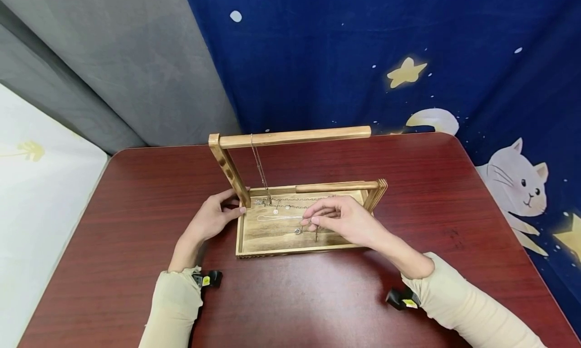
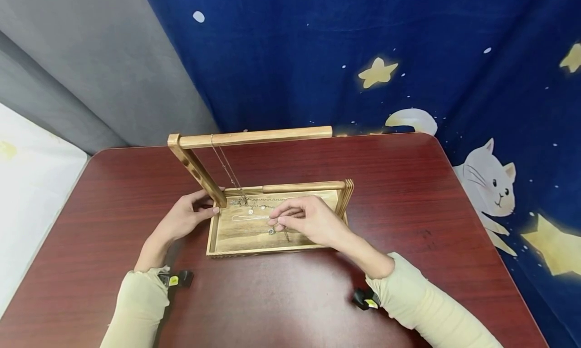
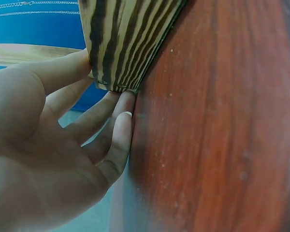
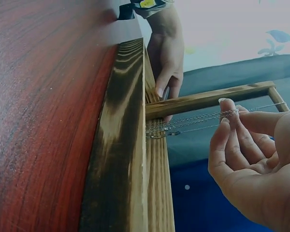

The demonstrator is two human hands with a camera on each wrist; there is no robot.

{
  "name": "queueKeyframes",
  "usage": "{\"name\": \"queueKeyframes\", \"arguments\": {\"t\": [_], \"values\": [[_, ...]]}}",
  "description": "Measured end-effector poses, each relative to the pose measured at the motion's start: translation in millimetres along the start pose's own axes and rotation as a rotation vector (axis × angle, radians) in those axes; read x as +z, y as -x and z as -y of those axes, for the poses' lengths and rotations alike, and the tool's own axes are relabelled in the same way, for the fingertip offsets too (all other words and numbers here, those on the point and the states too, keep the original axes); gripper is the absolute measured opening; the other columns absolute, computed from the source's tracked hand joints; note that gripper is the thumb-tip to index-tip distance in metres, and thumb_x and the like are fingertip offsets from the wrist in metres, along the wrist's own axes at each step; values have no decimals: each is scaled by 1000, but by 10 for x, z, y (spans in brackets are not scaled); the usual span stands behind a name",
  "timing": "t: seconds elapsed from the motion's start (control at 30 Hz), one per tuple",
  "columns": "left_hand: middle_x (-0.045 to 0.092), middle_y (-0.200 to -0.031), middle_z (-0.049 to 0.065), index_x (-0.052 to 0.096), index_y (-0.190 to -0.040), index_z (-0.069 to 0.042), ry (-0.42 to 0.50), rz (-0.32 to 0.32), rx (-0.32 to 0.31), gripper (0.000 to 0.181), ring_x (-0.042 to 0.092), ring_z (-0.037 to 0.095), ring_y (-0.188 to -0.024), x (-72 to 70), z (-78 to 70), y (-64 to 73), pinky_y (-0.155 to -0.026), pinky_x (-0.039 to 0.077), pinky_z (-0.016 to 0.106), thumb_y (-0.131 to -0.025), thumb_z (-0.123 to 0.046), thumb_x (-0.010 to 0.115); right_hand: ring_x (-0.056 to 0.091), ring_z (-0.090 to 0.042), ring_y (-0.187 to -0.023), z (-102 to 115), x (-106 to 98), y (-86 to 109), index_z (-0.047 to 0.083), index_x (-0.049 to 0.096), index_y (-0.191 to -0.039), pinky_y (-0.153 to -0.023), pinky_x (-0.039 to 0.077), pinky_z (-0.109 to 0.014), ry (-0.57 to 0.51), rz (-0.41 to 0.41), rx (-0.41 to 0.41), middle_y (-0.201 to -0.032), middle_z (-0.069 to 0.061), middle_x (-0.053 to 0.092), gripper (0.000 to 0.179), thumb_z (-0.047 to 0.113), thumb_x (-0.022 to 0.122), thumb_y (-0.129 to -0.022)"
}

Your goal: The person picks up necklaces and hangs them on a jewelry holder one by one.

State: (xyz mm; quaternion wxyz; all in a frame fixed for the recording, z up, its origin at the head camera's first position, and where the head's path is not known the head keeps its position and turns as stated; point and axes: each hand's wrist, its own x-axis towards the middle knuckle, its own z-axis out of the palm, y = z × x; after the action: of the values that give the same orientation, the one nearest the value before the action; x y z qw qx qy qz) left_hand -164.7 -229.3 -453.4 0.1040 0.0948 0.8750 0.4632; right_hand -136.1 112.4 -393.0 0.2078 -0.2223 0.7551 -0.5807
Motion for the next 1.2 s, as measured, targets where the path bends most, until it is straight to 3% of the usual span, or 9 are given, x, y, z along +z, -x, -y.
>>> {"name": "queueKeyframes", "arguments": {"t": [0.27, 0.57, 0.73, 0.9, 1.2], "values": [[68, -115, 18, 57, -138, -5, 10, 1, 5, 45, 64, 29, -108, -4, -17, 7, -83, 53, 31, -95, -15, 69, 71, -38, -86, 46, -8, 24, 9, 74, -103, -78, 57, -42, -11, -1, -24, -97, -10, 75, 10, 12, 67, -96], [67, -116, 18, 56, -139, -5, 10, 4, -1, 47, 64, 29, -108, -6, -17, 10, -83, 53, 32, -96, -16, 68, 72, -28, -89, 113, -22, 68, 8, 73, -101, -82, 55, -48, -30, -15, -28, -95, -4, 76, 9, 8, 68, -94], [67, -118, 17, 56, -139, -5, 9, 0, 0, 46, 64, 29, -108, -6, -28, 18, -82, 53, 29, -95, -16, 69, 72, -26, -87, 163, -39, 97, 7, 73, -100, -77, 57, -38, -23, -33, -41, -94, -10, 75, 8, 6, 70, -92], [67, -117, 16, 57, -137, -4, 7, -4, 5, 45, 64, 28, -108, -3, -13, 10, -82, 53, 28, -95, -15, 69, 71, -21, -82, 193, -61, 128, 8, 74, -98, -70, 56, -27, 5, -62, -72, -90, -2, 75, 8, 7, 74, -90], [68, -114, 18, 58, -137, -4, 16, -1, 7, 44, 65, 30, -107, 1, 8, -1, -82, 53, 28, -95, -13, 69, 70, -35, -89, 212, -108, 182, 5, 73, -100, -76, 57, -31, -37, -81, -81, -93, -5, 75, 9, 5, 70, -92]]}}
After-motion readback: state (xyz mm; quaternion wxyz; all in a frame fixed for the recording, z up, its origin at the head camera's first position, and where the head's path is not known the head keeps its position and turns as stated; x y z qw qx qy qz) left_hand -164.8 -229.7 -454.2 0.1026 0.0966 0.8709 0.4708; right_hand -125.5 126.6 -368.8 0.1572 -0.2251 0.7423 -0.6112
